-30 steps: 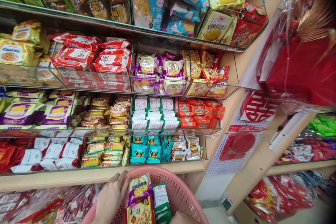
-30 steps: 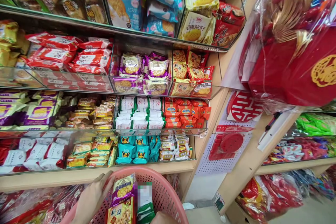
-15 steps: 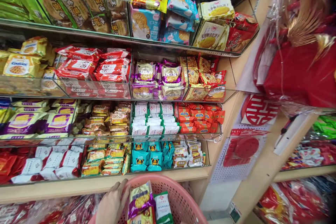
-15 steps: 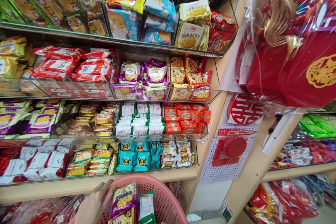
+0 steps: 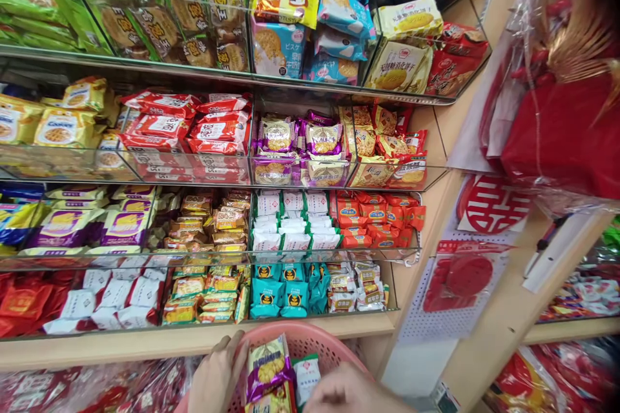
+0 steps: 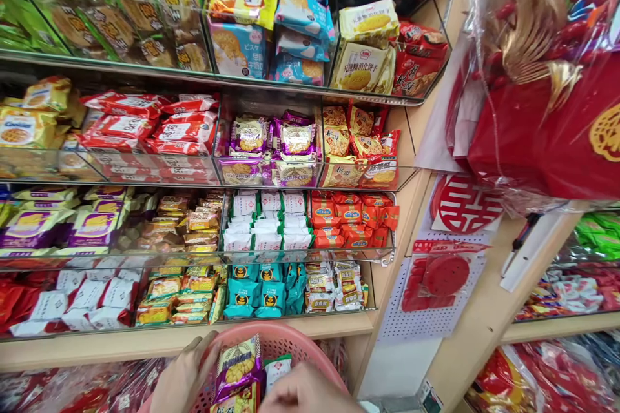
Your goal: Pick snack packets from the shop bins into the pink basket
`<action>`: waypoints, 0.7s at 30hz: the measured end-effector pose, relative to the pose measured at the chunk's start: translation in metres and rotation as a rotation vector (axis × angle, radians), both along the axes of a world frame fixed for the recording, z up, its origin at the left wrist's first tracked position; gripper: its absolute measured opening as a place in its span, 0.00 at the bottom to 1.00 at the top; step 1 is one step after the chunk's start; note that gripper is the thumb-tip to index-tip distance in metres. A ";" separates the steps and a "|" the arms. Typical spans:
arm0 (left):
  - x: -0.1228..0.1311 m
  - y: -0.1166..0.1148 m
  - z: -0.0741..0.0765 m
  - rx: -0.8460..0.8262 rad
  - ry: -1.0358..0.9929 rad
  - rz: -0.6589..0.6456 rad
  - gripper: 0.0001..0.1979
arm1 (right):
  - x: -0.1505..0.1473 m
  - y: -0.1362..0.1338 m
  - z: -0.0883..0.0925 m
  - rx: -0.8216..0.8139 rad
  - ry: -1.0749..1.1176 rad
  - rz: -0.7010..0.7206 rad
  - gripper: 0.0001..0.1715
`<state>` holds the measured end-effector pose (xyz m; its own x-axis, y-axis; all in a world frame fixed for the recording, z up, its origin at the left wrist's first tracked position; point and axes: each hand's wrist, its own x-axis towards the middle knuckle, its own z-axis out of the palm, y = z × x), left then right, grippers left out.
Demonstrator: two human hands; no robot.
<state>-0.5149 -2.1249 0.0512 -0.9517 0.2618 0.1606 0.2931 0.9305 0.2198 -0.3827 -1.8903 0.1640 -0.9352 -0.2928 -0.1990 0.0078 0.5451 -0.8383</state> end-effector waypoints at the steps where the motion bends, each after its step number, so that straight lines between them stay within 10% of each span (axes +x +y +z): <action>1: 0.000 0.000 0.000 0.010 -0.006 0.000 0.22 | -0.006 0.000 0.019 -0.015 0.063 -0.010 0.13; 8: 0.002 0.000 0.001 0.046 -0.046 0.000 0.23 | -0.105 0.009 0.138 0.146 0.783 -0.261 0.11; 13: 0.001 -0.002 -0.001 0.035 -0.037 0.010 0.23 | -0.177 0.002 0.148 0.407 0.750 -0.451 0.12; 21: 0.003 -0.003 -0.001 0.044 -0.018 0.002 0.21 | -0.201 -0.023 0.151 0.606 0.632 -0.577 0.14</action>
